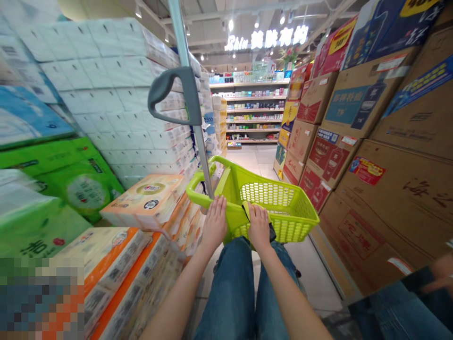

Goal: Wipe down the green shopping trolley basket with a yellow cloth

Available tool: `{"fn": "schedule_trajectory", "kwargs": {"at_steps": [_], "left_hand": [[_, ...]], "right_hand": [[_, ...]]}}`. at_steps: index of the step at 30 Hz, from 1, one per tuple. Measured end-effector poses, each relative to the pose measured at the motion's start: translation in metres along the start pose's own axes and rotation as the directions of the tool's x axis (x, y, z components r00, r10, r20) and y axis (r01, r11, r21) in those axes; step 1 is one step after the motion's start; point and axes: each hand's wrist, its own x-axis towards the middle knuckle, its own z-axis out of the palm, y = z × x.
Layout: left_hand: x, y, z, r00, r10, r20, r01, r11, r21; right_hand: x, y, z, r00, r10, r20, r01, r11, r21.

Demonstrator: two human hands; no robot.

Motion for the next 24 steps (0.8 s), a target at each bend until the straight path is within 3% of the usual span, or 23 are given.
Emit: {"fn": "schedule_trajectory", "kwargs": {"at_steps": [16,19,24], "left_hand": [[0.007,0.009,0.001,0.998,-0.005,0.055,0.006,1.0,-0.018],[0.007,0.011,0.005,0.999,-0.018,0.04,0.016,0.999,0.034],[0.01,0.011,0.015,0.998,-0.056,0.013,0.054,0.988,0.143]], "right_hand": [[0.002,0.007,0.0,0.999,0.051,-0.006,-0.051,0.999,0.019],[0.011,-0.009,-0.006,0.995,0.096,0.041,-0.097,0.995,0.024],[0.032,-0.052,-0.009,0.993,-0.002,0.115,-0.008,0.996,0.086]]}}
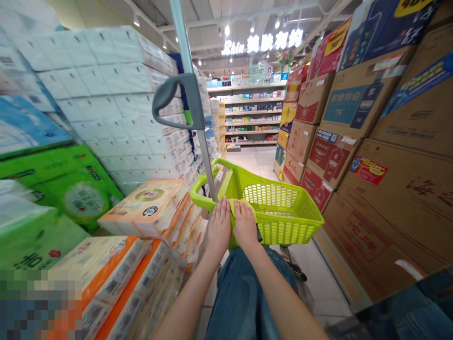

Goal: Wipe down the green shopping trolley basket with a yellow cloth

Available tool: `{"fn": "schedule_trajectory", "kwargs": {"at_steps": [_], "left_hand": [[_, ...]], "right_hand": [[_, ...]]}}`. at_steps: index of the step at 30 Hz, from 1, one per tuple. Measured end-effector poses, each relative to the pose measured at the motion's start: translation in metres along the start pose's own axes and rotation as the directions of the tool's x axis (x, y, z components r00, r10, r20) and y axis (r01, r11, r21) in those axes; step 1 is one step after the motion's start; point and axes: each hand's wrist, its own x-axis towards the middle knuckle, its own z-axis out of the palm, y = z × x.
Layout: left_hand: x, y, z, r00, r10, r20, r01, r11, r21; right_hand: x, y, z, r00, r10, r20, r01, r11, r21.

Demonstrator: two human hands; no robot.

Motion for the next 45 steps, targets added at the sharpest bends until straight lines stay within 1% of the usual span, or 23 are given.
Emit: {"fn": "schedule_trajectory", "kwargs": {"at_steps": [2,4,6,10,12,13,15,17,18,20,22,23,24,26,29,33,35,36,38,39,42,44,45], "left_hand": [[0.002,-0.001,0.0,1.0,-0.004,0.014,0.003,0.999,0.035],[0.004,-0.002,-0.003,0.999,0.008,0.036,-0.01,0.998,0.064],[0.004,-0.004,-0.006,0.998,0.029,0.057,-0.034,0.996,0.087],[0.001,-0.006,-0.01,0.996,0.057,0.071,-0.065,0.992,0.112],[-0.001,-0.006,-0.01,0.996,0.063,0.064,-0.07,0.992,0.109],[-0.002,-0.006,-0.01,0.996,0.065,0.058,-0.071,0.992,0.105],[-0.003,-0.005,-0.009,0.997,0.067,0.043,-0.071,0.993,0.097],[-0.003,-0.005,-0.008,0.997,0.063,0.033,-0.066,0.993,0.096],[-0.003,-0.005,-0.007,0.998,0.06,0.031,-0.062,0.993,0.096],[-0.001,-0.005,-0.005,0.998,0.056,0.025,-0.058,0.994,0.091],[0.001,-0.006,-0.003,0.999,0.05,0.012,-0.051,0.996,0.079],[0.002,-0.006,-0.001,0.999,0.048,0.008,-0.048,0.996,0.072],[0.003,-0.007,0.0,0.999,0.047,0.004,-0.047,0.997,0.065],[0.003,-0.007,0.001,0.999,0.049,0.0,-0.049,0.997,0.053],[0.003,-0.007,0.001,0.999,0.051,-0.01,-0.051,0.998,0.028],[0.001,-0.006,0.001,0.999,0.041,-0.016,-0.041,0.999,0.006],[0.001,-0.006,0.002,0.999,0.039,-0.018,-0.039,0.999,0.007],[0.001,-0.006,0.003,0.999,0.039,-0.019,-0.039,0.999,0.009],[0.001,-0.006,0.006,0.999,0.036,-0.022,-0.035,0.999,0.012],[0.001,-0.006,0.007,0.999,0.032,-0.024,-0.031,0.999,0.012],[0.001,-0.005,0.012,0.999,0.011,-0.038,-0.011,1.0,0.01],[0.001,-0.005,0.013,0.999,0.005,-0.047,-0.004,1.0,0.007],[0.001,-0.005,0.013,0.999,0.007,-0.048,-0.007,1.0,0.005]], "right_hand": [[0.002,-0.004,0.002,1.0,-0.008,-0.013,0.008,1.0,-0.005],[-0.001,0.007,0.005,0.999,-0.016,-0.042,0.015,1.0,-0.016],[-0.011,0.031,0.007,0.997,-0.01,-0.076,0.007,0.999,-0.042],[-0.037,0.092,0.007,0.991,0.035,-0.132,-0.052,0.99,-0.131],[-0.045,0.109,0.005,0.987,0.067,-0.144,-0.09,0.982,-0.164],[-0.046,0.111,0.004,0.985,0.095,-0.145,-0.12,0.978,-0.172],[-0.04,0.097,0.003,0.98,0.154,-0.126,-0.174,0.97,-0.172],[-0.027,0.067,0.004,0.984,0.16,-0.085,-0.17,0.975,-0.142],[-0.02,0.049,0.004,0.99,0.124,-0.061,-0.13,0.985,-0.112],[-0.005,0.015,0.006,0.998,0.045,-0.053,-0.047,0.998,-0.042],[0.004,-0.006,0.007,0.998,0.008,-0.063,-0.007,1.0,0.008],[0.006,-0.01,0.008,0.998,-0.003,-0.067,0.004,1.0,0.023],[0.006,-0.01,0.008,0.997,-0.012,-0.071,0.014,0.999,0.031],[0.002,0.002,0.01,0.996,-0.031,-0.079,0.033,0.999,0.025],[-0.012,0.041,0.011,0.996,-0.012,-0.089,0.01,1.0,-0.025],[-0.033,0.097,0.008,0.99,0.1,-0.103,-0.111,0.988,-0.109],[-0.037,0.108,0.007,0.973,0.199,-0.114,-0.213,0.968,-0.132],[-0.035,0.107,0.007,0.963,0.246,-0.114,-0.26,0.956,-0.133],[-0.027,0.089,0.01,0.953,0.288,-0.092,-0.297,0.948,-0.112],[-0.021,0.074,0.012,0.959,0.274,-0.076,-0.281,0.955,-0.092],[-0.004,0.023,0.02,0.987,0.149,-0.06,-0.15,0.988,-0.021],[0.002,0.001,0.023,0.992,0.091,-0.089,-0.09,0.996,0.013],[0.003,-0.003,0.024,0.992,0.069,-0.106,-0.067,0.997,0.022]]}}
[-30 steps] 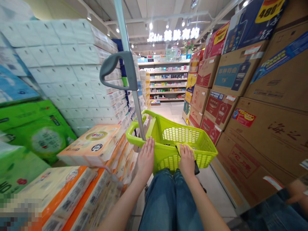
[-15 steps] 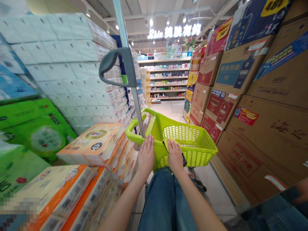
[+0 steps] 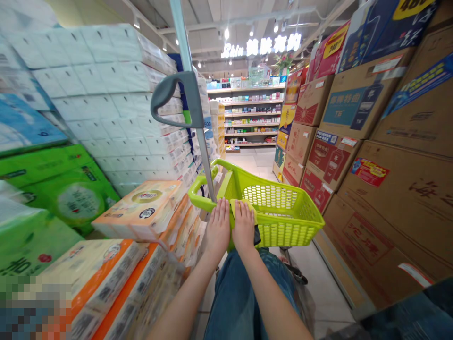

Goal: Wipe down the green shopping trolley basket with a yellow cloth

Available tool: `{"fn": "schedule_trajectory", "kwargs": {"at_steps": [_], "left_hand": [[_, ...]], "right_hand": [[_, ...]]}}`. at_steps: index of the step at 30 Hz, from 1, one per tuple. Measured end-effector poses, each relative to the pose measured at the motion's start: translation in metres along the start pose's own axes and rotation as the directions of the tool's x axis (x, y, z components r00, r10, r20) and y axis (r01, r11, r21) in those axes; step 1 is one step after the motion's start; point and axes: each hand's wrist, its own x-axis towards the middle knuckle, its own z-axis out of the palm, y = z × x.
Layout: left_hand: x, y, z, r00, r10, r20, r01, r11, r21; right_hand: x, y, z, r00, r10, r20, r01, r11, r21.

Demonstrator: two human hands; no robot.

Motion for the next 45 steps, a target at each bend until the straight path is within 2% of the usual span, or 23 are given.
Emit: {"fn": "schedule_trajectory", "kwargs": {"at_steps": [2,5,9,12,14,16,21,24,29,34,37,39,41,45], "left_hand": [[0.0,-0.001,-0.001,1.0,0.012,0.002,-0.012,1.0,-0.011],[-0.001,-0.002,-0.004,1.0,0.027,0.002,-0.027,0.999,-0.029],[-0.001,-0.001,-0.005,1.0,0.016,0.018,-0.015,1.0,-0.026],[-0.001,0.0,-0.005,1.0,0.012,0.023,-0.012,1.0,-0.025],[0.0,0.0,-0.004,1.0,0.014,0.014,-0.014,1.0,-0.024],[0.0,0.001,-0.004,1.0,0.016,0.01,-0.016,1.0,-0.016],[0.001,0.0,-0.006,0.999,0.007,0.035,-0.008,1.0,0.027],[0.001,-0.001,-0.007,0.999,0.01,0.045,-0.012,0.999,0.041],[0.001,-0.001,-0.008,0.999,0.019,0.042,-0.019,1.0,-0.011],[0.001,-0.001,-0.012,0.999,0.014,0.042,-0.011,0.998,-0.062],[0.001,0.0,-0.012,0.999,0.006,0.037,-0.004,0.998,-0.065],[0.001,0.0,-0.011,1.0,-0.001,0.028,0.003,0.998,-0.068],[0.001,0.001,-0.009,1.0,-0.004,0.019,0.006,0.998,-0.07],[0.001,-0.001,-0.008,1.0,0.006,0.017,-0.005,0.998,-0.058]], "right_hand": [[-0.003,0.004,-0.001,0.999,-0.043,-0.026,0.043,0.999,0.003],[-0.014,0.034,-0.006,0.996,-0.079,-0.034,0.078,0.996,-0.047],[-0.031,0.082,-0.012,0.999,0.002,-0.032,-0.007,0.988,-0.152],[-0.037,0.095,-0.013,0.997,0.073,-0.028,-0.077,0.978,-0.196],[-0.032,0.084,-0.014,0.992,0.124,-0.016,-0.125,0.974,-0.187],[-0.022,0.059,-0.014,0.991,0.135,0.021,-0.131,0.981,-0.145],[0.003,-0.011,-0.013,0.993,0.042,0.115,-0.04,0.999,-0.019],[0.004,-0.017,-0.012,0.994,0.003,0.109,-0.002,1.0,-0.013],[-0.012,0.032,-0.014,0.998,-0.054,0.042,0.058,0.994,-0.096],[-0.03,0.092,-0.021,0.999,0.033,0.013,-0.03,0.974,-0.226],[-0.034,0.107,-0.022,0.994,0.11,0.016,-0.102,0.963,-0.251],[-0.03,0.099,-0.02,0.987,0.158,0.022,-0.148,0.958,-0.245],[-0.021,0.078,-0.015,0.986,0.161,0.037,-0.149,0.966,-0.212],[0.002,0.018,-0.004,0.996,0.006,0.091,0.001,0.997,-0.079]]}}
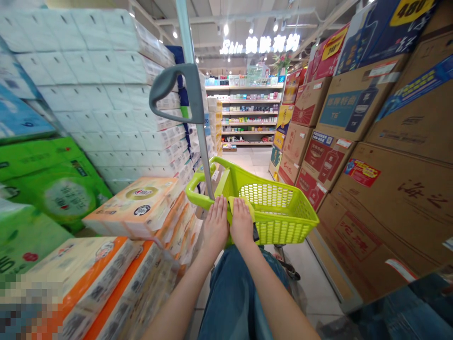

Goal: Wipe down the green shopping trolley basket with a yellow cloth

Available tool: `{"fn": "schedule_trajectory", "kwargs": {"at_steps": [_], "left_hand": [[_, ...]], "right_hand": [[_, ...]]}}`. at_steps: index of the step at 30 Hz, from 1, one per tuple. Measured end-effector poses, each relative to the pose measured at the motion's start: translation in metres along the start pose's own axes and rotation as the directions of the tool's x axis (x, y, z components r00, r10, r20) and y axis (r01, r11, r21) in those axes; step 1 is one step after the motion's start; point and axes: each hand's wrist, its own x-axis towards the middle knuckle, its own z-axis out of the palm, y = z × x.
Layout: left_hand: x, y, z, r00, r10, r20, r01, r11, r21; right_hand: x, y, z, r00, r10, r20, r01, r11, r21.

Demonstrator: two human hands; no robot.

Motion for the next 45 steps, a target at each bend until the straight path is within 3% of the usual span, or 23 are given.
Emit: {"fn": "schedule_trajectory", "kwargs": {"at_steps": [3,6,14,17,21,25,28,32,40,42,45], "left_hand": [[0.0,-0.002,0.0,1.0,0.016,0.009,-0.016,1.0,0.012],[0.0,-0.002,-0.001,1.0,0.012,0.009,-0.012,1.0,0.001],[0.0,0.0,-0.002,1.0,0.003,0.006,-0.003,1.0,-0.016],[0.0,0.001,-0.002,1.0,0.001,0.016,0.0,1.0,-0.014],[0.0,0.001,0.0,1.0,-0.004,0.021,0.004,1.0,-0.015],[0.0,0.001,0.001,1.0,-0.002,0.014,0.002,1.0,0.002],[-0.001,0.0,0.001,1.0,-0.004,0.015,0.003,1.0,0.029],[-0.001,0.0,-0.002,0.999,0.0,0.036,0.0,1.0,0.013],[0.0,0.003,-0.004,0.999,-0.008,0.052,0.008,1.0,-0.005],[0.0,0.003,-0.002,0.999,-0.008,0.044,0.008,1.0,-0.006],[0.0,0.004,0.001,1.0,-0.014,0.023,0.014,1.0,-0.009]], "right_hand": [[0.008,-0.027,0.004,0.999,-0.046,-0.014,0.047,0.997,0.064],[0.003,-0.019,0.008,0.996,-0.078,-0.052,0.082,0.994,0.078],[-0.032,0.091,0.005,0.989,-0.014,-0.145,-0.004,0.992,-0.122],[-0.037,0.109,0.002,0.986,0.068,-0.151,-0.09,0.986,-0.14],[-0.024,0.073,0.003,0.977,0.175,-0.125,-0.186,0.979,-0.082],[-0.001,0.004,0.005,0.999,0.054,-0.007,-0.054,0.998,0.017],[0.007,-0.026,0.002,1.0,-0.026,0.016,0.025,0.996,0.085],[-0.001,-0.01,0.001,0.995,-0.094,-0.028,0.096,0.991,0.09],[-0.035,0.085,0.004,0.989,0.005,-0.145,-0.013,0.999,-0.05],[-0.034,0.084,0.002,0.99,0.074,-0.124,-0.081,0.995,-0.054],[-0.022,0.053,0.0,0.989,0.142,-0.046,-0.143,0.99,-0.022]]}}
